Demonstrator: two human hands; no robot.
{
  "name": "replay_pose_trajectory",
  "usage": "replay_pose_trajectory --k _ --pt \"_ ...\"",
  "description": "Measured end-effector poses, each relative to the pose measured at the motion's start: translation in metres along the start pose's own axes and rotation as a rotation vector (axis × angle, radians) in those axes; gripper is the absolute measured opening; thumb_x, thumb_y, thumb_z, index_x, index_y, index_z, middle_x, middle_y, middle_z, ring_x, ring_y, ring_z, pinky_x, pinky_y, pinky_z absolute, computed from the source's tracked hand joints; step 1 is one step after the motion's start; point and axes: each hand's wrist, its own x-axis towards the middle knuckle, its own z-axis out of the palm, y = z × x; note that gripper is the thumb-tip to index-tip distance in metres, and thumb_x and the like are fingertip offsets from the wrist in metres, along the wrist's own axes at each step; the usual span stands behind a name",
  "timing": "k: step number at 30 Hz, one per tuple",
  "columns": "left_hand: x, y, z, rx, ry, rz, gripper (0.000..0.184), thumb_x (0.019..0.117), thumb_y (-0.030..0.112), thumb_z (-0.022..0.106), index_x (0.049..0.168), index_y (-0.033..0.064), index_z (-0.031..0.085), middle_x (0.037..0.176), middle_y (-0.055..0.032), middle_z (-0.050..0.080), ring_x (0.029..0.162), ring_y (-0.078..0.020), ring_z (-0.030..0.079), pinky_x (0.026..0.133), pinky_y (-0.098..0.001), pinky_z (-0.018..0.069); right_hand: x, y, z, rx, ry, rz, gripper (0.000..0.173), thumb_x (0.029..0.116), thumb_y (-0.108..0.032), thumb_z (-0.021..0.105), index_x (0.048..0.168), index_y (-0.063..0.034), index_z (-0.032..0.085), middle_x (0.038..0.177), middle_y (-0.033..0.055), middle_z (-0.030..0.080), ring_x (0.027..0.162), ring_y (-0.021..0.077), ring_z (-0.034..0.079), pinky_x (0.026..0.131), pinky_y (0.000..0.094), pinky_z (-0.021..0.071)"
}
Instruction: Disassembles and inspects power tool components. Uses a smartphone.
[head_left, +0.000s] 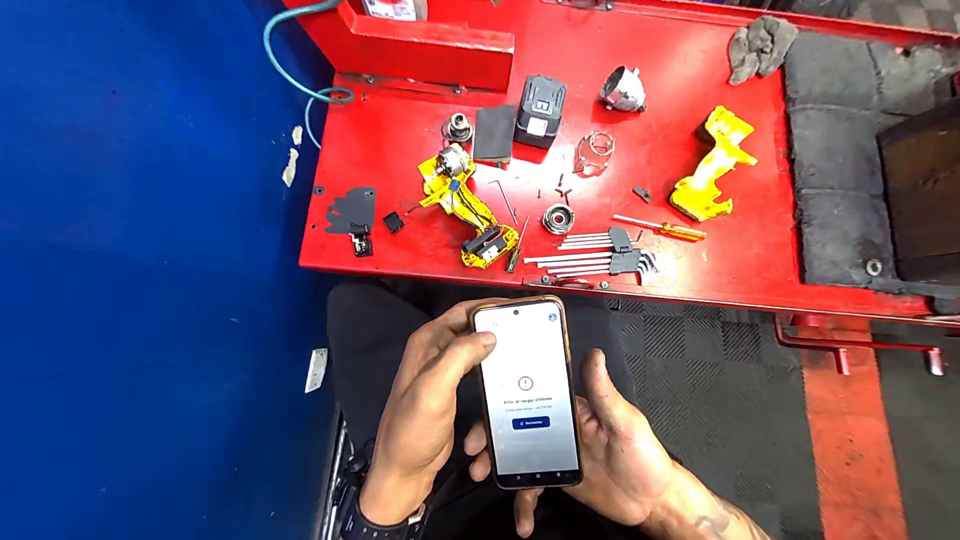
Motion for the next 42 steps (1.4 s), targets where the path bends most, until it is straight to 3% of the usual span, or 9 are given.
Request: replay_pose_trajectory --k 3,7,28,32,35,42 --pt "0.0 -0.002 -0.001 0.004 0.039 0.014 0.045 0.1082 0.029 0.036 0.124 0.0045 0.07 0.112 -0.0135 0.072 0.101 -0.0197 0.069 0.089 -0.0351 0.0572 0.001 0.001 -0.001 0.015 -0.003 0.006 0.092 0.0925 -0.084 0.031 0.148 -0.0134 0.05 0.142 0.028 0.056 0.125 0.045 0.06 0.087 0.0573 0.0588" --pt "0.0 -0.003 -0.001 -0.021 0.06 0.001 0.051 0.1116 0.03 0.028 0.122 0.0037 0.07 0.109 -0.0148 0.072 0.099 -0.0212 0.07 0.089 -0.0369 0.0585 0.002 0.001 -0.001 0.031 -0.01 0.0 0.09 0.0936 -0.083 0.031 0.148 -0.0133 0.049 0.142 0.029 0.056 0.125 0.0463 0.06 0.086 0.0576 0.0587" --pt "-0.005 -0.004 -0.001 -0.006 0.084 -0.014 0.049 0.1125 0.029 0.029 0.124 0.0037 0.07 0.112 -0.0151 0.072 0.102 -0.0233 0.07 0.09 -0.0393 0.0591 0.003 0.005 0.0 0.019 -0.019 0.012 0.093 0.0925 -0.084 0.029 0.148 -0.0129 0.049 0.142 0.0294 0.055 0.124 0.0461 0.06 0.084 0.0566 0.0589" --pt "-0.007 -0.003 -0.001 -0.019 0.011 -0.025 0.035 0.1086 0.019 0.043 0.132 0.0036 0.064 0.117 -0.0189 0.069 0.102 -0.0273 0.071 0.087 -0.0406 0.061 0.003 0.005 0.001 0.026 -0.008 0.012 0.092 0.0932 -0.083 0.029 0.148 -0.0125 0.049 0.141 0.0292 0.055 0.123 0.0455 0.061 0.084 0.0568 0.0589" --pt "-0.009 -0.005 -0.003 -0.007 -0.013 -0.038 0.036 0.1018 0.007 0.051 0.137 0.0042 0.061 0.119 -0.0204 0.069 0.101 -0.0296 0.071 0.085 -0.0409 0.0624 0.004 0.006 0.001 0.04 -0.003 0.01 0.09 0.0942 -0.082 0.03 0.147 -0.0119 0.051 0.14 0.0288 0.057 0.123 0.0445 0.061 0.085 0.0568 0.059" --pt "-0.011 -0.005 -0.003 0.0 0.0 -0.048 0.039 0.0978 -0.001 0.057 0.136 0.0047 0.061 0.114 -0.0204 0.07 0.096 -0.0288 0.073 0.081 -0.0398 0.0638 0.006 0.006 0.001 0.036 -0.016 0.011 0.089 0.0959 -0.08 0.029 0.146 -0.0105 0.051 0.14 0.0288 0.057 0.123 0.0445 0.061 0.086 0.0572 0.0588"
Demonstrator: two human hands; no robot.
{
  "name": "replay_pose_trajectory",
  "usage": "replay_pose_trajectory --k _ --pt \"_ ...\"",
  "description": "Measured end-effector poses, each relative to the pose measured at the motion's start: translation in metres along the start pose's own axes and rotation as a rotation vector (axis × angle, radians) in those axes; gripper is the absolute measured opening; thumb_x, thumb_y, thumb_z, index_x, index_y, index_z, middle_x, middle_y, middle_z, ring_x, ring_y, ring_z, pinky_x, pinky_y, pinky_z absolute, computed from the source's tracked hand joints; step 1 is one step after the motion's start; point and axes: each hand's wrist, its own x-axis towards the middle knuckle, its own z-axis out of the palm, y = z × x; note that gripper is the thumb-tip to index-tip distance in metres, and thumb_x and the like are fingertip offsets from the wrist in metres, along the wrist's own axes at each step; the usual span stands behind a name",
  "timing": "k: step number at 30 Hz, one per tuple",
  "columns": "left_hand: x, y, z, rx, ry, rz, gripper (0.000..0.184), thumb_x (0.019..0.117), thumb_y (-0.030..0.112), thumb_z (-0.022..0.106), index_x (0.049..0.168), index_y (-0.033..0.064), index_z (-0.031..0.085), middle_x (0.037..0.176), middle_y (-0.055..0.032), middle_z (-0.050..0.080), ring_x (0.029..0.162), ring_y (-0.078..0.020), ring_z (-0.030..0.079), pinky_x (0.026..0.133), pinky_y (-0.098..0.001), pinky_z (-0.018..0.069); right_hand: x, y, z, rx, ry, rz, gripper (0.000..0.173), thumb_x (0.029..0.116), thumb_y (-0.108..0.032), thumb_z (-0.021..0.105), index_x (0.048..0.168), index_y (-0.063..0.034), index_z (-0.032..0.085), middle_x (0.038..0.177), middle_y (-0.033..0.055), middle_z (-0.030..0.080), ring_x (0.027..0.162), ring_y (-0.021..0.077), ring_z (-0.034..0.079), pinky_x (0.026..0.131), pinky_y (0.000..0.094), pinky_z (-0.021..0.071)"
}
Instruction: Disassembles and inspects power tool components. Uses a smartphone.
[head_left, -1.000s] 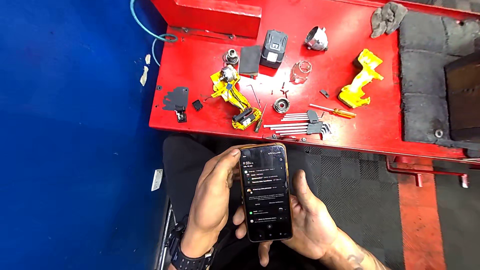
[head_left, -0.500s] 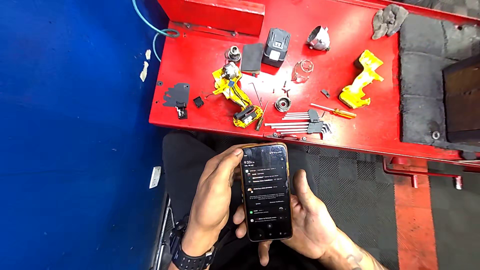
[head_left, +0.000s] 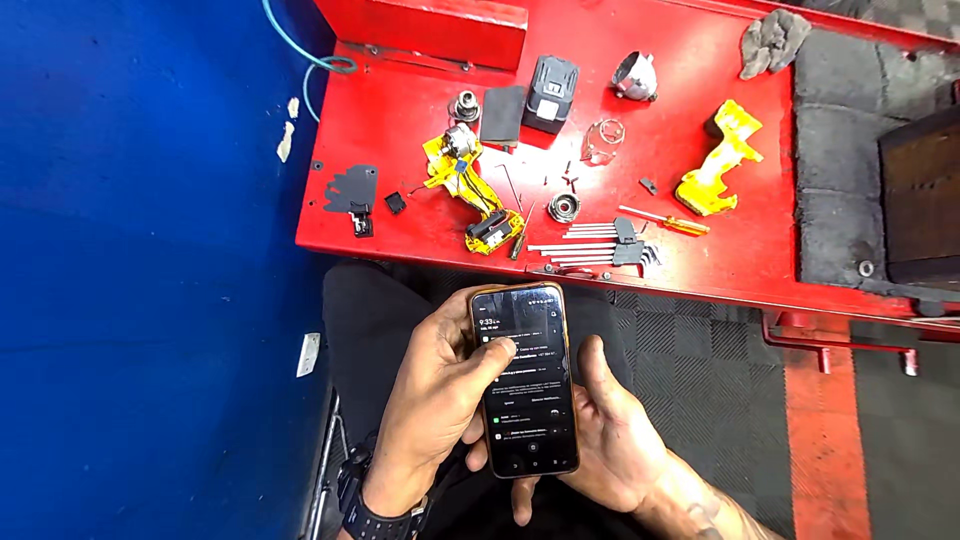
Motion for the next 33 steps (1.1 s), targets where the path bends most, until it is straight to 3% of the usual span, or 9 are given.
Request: replay_pose_trajectory --k 4,9,15,21,27,30,33 --pt "-0.0002 -0.001 -0.0034 -0.017 -0.014 0.022 0.036 0.1007 0.006 0.052 0.136 0.0046 0.061 0.117 -0.0199 0.069 0.098 -0.0281 0.071 0.083 -0.0399 0.0624 0.0014 -0.0005 0.0009 -0.009 0.009 0.009 0.09 0.0954 -0.081 0.029 0.147 -0.0105 0.05 0.139 0.0293 0.057 0.123 0.045 0.061 0.085 0.0579 0.0587" --pt "0.0024 -0.0008 -0.0062 -0.05 -0.026 0.065 0.041 0.106 0.02 0.039 0.135 0.0029 0.062 0.125 -0.0186 0.067 0.111 -0.0273 0.068 0.094 -0.0429 0.0578 0.0024 -0.0003 0.0005 0.0 0.004 0.026 0.093 0.0939 -0.083 0.028 0.148 -0.0108 0.049 0.141 0.0299 0.055 0.125 0.0468 0.059 0.086 0.0592 0.058" --pt "0.0038 -0.0006 -0.0052 -0.048 0.008 0.065 0.043 0.1087 0.021 0.033 0.132 0.003 0.064 0.121 -0.0162 0.069 0.107 -0.0225 0.068 0.092 -0.0375 0.0577 0.0029 -0.0016 0.0016 -0.011 0.02 0.03 0.095 0.093 -0.084 0.025 0.147 -0.011 0.05 0.141 0.0304 0.055 0.125 0.047 0.06 0.086 0.0587 0.0585" --pt "0.0021 -0.0029 -0.0072 -0.022 -0.036 0.038 0.038 0.1024 0.012 0.044 0.137 0.0036 0.06 0.123 -0.019 0.067 0.11 -0.0273 0.068 0.094 -0.0417 0.0578 0.002 -0.0028 0.001 -0.018 0.029 0.035 0.093 0.0936 -0.084 0.024 0.147 -0.0115 0.05 0.14 0.0299 0.056 0.125 0.046 0.06 0.087 0.0588 0.0583" --pt "-0.002 -0.0059 -0.0063 -0.02 -0.027 -0.012 0.04 0.097 0.002 0.055 0.137 0.0051 0.06 0.116 -0.0199 0.069 0.099 -0.0264 0.072 0.083 -0.037 0.0625 0.0017 -0.0027 0.0002 -0.023 0.04 0.034 0.092 0.0939 -0.084 0.023 0.147 -0.0129 0.049 0.139 0.0293 0.057 0.124 0.0455 0.061 0.086 0.0588 0.0585" --pt "-0.0023 -0.0062 -0.0044 -0.015 0.001 -0.014 0.04 0.0973 -0.001 0.056 0.136 0.0054 0.06 0.115 -0.0199 0.07 0.097 -0.0267 0.072 0.081 -0.037 0.0631 0.0017 -0.003 0.0012 -0.022 0.053 0.036 0.092 0.0941 -0.083 0.023 0.147 -0.0131 0.05 0.139 0.029 0.058 0.123 0.0453 0.061 0.085 0.0589 0.0587" --pt "-0.0015 -0.0069 -0.0069 -0.044 -0.027 0.009 0.04 0.0993 0.005 0.053 0.139 0.0052 0.058 0.119 -0.0199 0.068 0.101 -0.027 0.071 0.084 -0.038 0.0622 0.002 -0.0031 0.0004 -0.018 0.045 0.038 0.092 0.0942 -0.083 0.024 0.147 -0.012 0.05 0.139 0.0291 0.057 0.125 0.0456 0.06 0.086 0.0591 0.0586"
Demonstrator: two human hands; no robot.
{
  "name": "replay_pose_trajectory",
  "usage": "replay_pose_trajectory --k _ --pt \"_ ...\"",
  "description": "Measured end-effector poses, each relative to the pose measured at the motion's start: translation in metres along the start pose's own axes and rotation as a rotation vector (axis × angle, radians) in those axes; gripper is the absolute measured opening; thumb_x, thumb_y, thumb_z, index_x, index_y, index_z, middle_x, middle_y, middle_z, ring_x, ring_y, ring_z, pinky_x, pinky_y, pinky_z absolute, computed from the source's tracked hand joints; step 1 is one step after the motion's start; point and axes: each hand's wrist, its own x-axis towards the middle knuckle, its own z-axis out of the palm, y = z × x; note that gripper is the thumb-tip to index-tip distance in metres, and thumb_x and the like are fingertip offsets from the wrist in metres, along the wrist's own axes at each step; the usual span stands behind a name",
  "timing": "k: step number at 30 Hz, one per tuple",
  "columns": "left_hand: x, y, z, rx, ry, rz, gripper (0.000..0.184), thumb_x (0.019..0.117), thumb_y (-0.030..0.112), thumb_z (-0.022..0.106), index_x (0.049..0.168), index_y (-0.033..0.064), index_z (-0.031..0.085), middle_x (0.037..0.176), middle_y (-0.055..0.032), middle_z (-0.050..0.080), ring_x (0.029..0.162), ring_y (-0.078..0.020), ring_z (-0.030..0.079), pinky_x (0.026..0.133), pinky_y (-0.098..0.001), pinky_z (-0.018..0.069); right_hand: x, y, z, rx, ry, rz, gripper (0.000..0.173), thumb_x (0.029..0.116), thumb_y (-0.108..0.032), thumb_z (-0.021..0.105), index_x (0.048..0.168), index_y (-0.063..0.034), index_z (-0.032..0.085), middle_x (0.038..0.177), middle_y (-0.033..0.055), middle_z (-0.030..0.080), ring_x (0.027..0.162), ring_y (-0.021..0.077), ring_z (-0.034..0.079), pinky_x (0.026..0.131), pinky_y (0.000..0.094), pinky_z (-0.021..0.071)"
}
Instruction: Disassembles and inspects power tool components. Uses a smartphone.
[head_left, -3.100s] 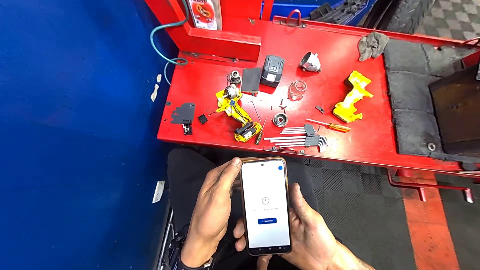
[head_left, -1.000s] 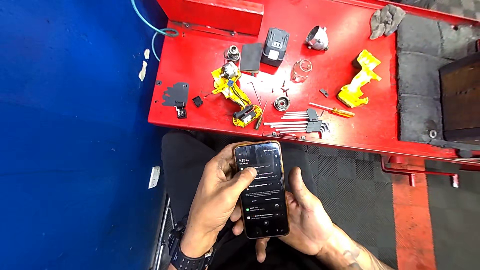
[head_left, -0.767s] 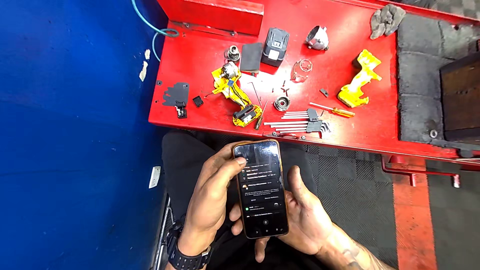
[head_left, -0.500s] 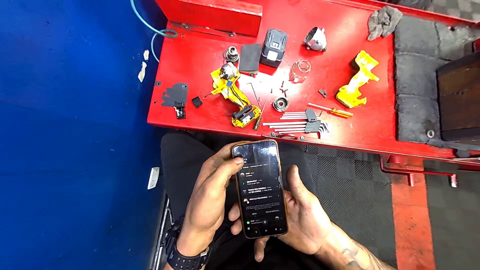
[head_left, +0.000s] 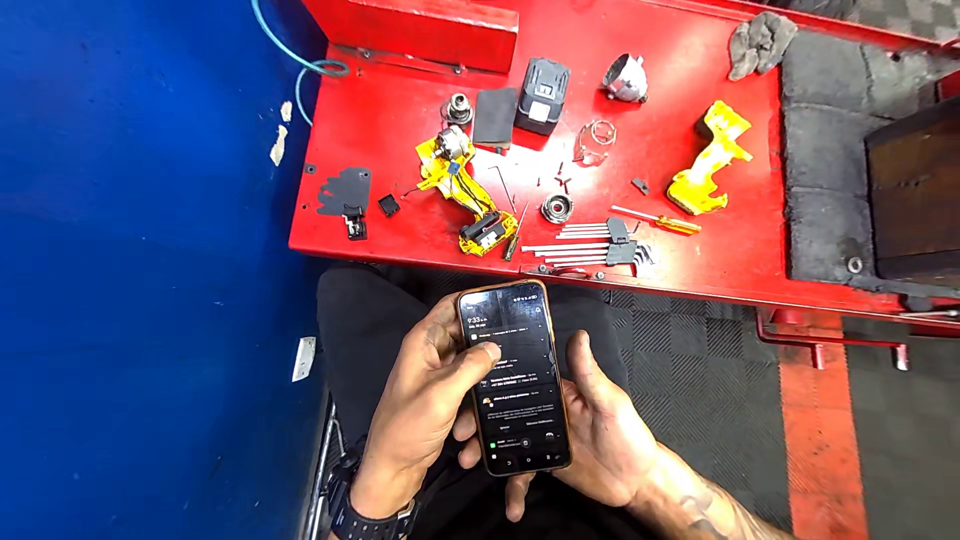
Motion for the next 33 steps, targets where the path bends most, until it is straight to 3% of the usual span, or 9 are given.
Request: replay_pose_trajectory --k 3,8,16,20,26,33 --pt "0.0021 -0.0022 -0.0049 -0.031 -0.025 0.045 0.04 0.1032 0.019 0.046 0.138 0.0034 0.058 0.126 -0.0188 0.066 0.113 -0.0262 0.067 0.098 -0.0408 0.056 0.0006 0.0011 -0.0004 0.012 -0.003 0.001 0.093 0.0941 -0.083 0.023 0.148 -0.0116 0.049 0.141 0.0298 0.056 0.126 0.0469 0.059 0.088 0.0604 0.0577" --pt "0.0021 -0.0018 -0.0047 -0.046 0.028 0.038 0.046 0.1099 0.029 0.033 0.133 0.0041 0.063 0.12 -0.0157 0.069 0.11 -0.0218 0.068 0.097 -0.0382 0.056 0.0021 0.0029 -0.001 0.022 0.002 0.003 0.095 0.0935 -0.084 0.022 0.147 -0.0113 0.049 0.141 0.03 0.056 0.126 0.047 0.059 0.087 0.06 0.058" --pt "0.0019 -0.0035 -0.0057 -0.053 0.03 0.026 0.046 0.1104 0.028 0.031 0.133 0.0043 0.063 0.118 -0.0155 0.069 0.106 -0.0213 0.068 0.093 -0.0372 0.0575 0.0035 0.0041 -0.0032 0.014 0.007 0.003 0.091 0.0962 -0.081 0.022 0.149 -0.0119 0.047 0.141 0.0308 0.055 0.124 0.0479 0.06 0.085 0.0599 0.0585" --pt "0.0024 -0.0043 -0.0064 -0.061 0.029 0.032 0.047 0.1111 0.028 0.03 0.134 0.0035 0.063 0.121 -0.0163 0.069 0.11 -0.0231 0.067 0.096 -0.0391 0.0563 0.0037 0.0039 -0.0043 0.004 0.008 0.003 0.086 0.0992 -0.077 0.022 0.148 -0.0111 0.048 0.14 0.0304 0.056 0.124 0.0471 0.06 0.086 0.0595 0.0585" --pt "0.0027 -0.0047 -0.0067 -0.065 0.024 0.022 0.047 0.1113 0.028 0.029 0.134 0.0035 0.063 0.121 -0.0168 0.068 0.109 -0.0236 0.068 0.094 -0.0387 0.0571 0.0049 0.0044 -0.005 0.024 0.012 0.005 0.092 0.0958 -0.081 0.02 0.147 -0.0113 0.049 0.139 0.0304 0.056 0.123 0.0469 0.061 0.085 0.0593 0.0585" --pt "0.0022 -0.0042 -0.0084 -0.069 0.096 0.026 0.05 0.1133 0.032 0.026 0.136 0.0045 0.062 0.124 -0.014 0.069 0.112 -0.0208 0.068 0.098 -0.0377 0.0562 0.0011 0.004 0.0007 0.03 0.082 -0.015 0.086 0.0965 -0.08 0.026 0.152 -0.0166 0.046 0.147 0.0283 0.051 0.13 0.0481 0.056 0.092 0.0624 0.0562"
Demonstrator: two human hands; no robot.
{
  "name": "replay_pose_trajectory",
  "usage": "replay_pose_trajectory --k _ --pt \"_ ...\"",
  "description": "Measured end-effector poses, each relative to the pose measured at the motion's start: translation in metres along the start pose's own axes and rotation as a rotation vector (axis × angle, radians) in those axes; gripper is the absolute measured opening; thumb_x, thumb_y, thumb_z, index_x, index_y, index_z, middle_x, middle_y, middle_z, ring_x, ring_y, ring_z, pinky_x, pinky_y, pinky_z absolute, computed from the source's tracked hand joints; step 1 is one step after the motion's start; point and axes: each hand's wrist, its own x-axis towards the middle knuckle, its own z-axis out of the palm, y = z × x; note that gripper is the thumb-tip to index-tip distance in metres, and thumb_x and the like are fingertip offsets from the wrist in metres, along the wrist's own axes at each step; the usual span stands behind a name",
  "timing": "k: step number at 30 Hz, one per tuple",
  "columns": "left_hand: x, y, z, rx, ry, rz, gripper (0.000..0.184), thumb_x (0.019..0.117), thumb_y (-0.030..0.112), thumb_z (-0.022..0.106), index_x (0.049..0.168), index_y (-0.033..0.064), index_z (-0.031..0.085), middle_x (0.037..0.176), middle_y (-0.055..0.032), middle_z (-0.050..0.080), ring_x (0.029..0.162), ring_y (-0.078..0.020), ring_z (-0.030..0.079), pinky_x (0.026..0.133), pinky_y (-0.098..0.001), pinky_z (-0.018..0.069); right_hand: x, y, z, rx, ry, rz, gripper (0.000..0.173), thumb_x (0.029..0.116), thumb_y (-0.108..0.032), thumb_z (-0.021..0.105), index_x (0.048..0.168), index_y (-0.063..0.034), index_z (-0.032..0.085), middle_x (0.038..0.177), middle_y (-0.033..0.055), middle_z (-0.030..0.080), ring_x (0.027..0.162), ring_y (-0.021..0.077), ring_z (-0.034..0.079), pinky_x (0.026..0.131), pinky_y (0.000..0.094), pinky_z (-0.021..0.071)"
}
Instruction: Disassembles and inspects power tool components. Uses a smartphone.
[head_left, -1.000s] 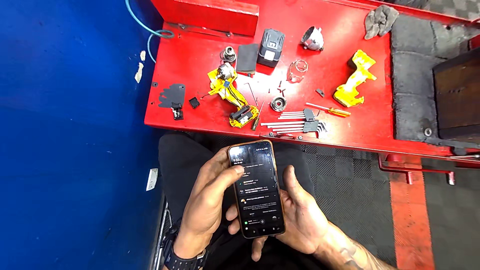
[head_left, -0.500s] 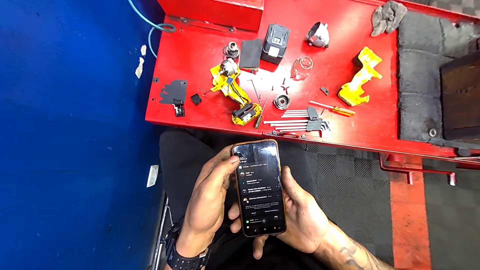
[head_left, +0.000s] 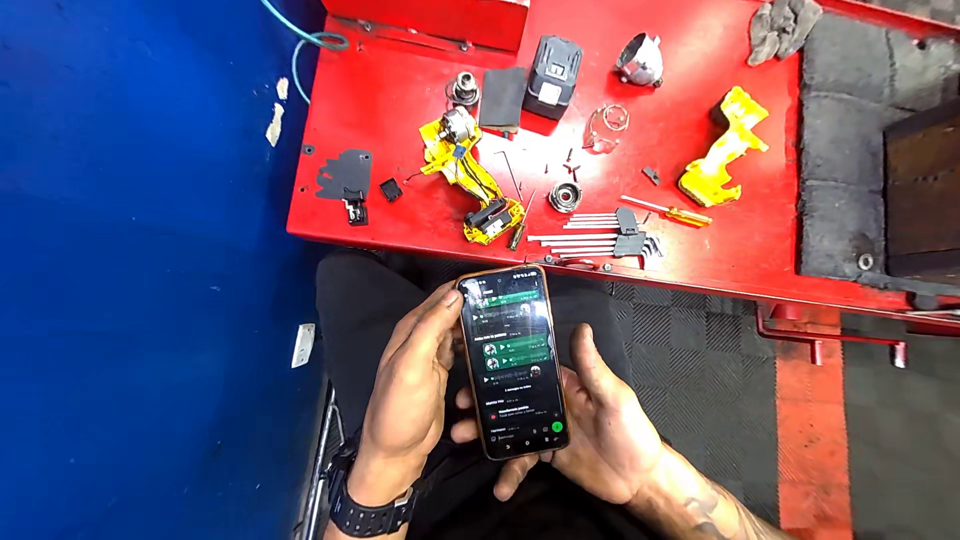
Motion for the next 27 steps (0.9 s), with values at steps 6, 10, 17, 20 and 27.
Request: replay_pose_trajectory --k 6,10,17,20,27 --pt "0.0 0.009 -0.001 0.004 0.077 0.028 0.051 0.1136 0.037 0.027 0.133 0.0073 0.064 0.122 -0.0104 0.07 0.111 -0.0189 0.068 0.097 -0.0362 0.0565 -0.007 0.002 0.006 -0.119 0.125 -0.138 0.044 0.1085 -0.032 0.044 0.148 -0.0124 0.043 0.142 0.0306 0.052 0.125 0.0467 0.059 0.092 0.061 0.0564" --pt "0.0 0.012 0.004 0.067 0.067 0.051 0.049 0.1138 0.034 0.028 0.134 0.0071 0.064 0.123 -0.0094 0.07 0.111 -0.0181 0.068 0.097 -0.0353 0.0573 -0.006 0.003 0.017 -0.267 0.294 -0.159 0.042 0.1012 -0.004 0.055 0.143 -0.008 0.05 0.13 0.0282 0.06 0.113 0.0417 0.067 0.087 0.0585 0.06" --pt "0.001 0.011 0.004 0.09 0.039 0.065 0.049 0.1138 0.032 0.028 0.135 0.0056 0.064 0.123 -0.0114 0.07 0.111 -0.0197 0.068 0.098 -0.0363 0.0568 -0.002 0.003 0.016 -0.237 0.335 -0.114 0.062 0.1067 -0.059 0.036 0.146 -0.0118 0.049 0.133 0.0289 0.06 0.114 0.0416 0.068 0.083 0.0527 0.0625" --pt "0.002 0.01 0.003 0.082 0.043 0.062 0.051 0.1138 0.033 0.026 0.132 0.0056 0.065 0.121 -0.0112 0.07 0.11 -0.0193 0.069 0.097 -0.0361 0.0568 -0.003 0.003 0.015 -0.232 0.316 -0.113 0.07 0.1054 -0.064 0.031 0.15 -0.0116 0.045 0.135 0.0292 0.059 0.115 0.0422 0.067 0.085 0.0539 0.0618" --pt "0.002 0.009 0.004 0.063 0.063 0.062 0.05 0.1138 0.033 0.027 0.129 0.0055 0.066 0.12 -0.0111 0.07 0.111 -0.0191 0.068 0.097 -0.0361 0.0567 -0.003 0.004 0.014 -0.241 0.294 -0.127 0.071 0.106 -0.063 0.028 0.149 -0.0095 0.045 0.136 0.0289 0.058 0.117 0.0427 0.066 0.087 0.0564 0.0608"
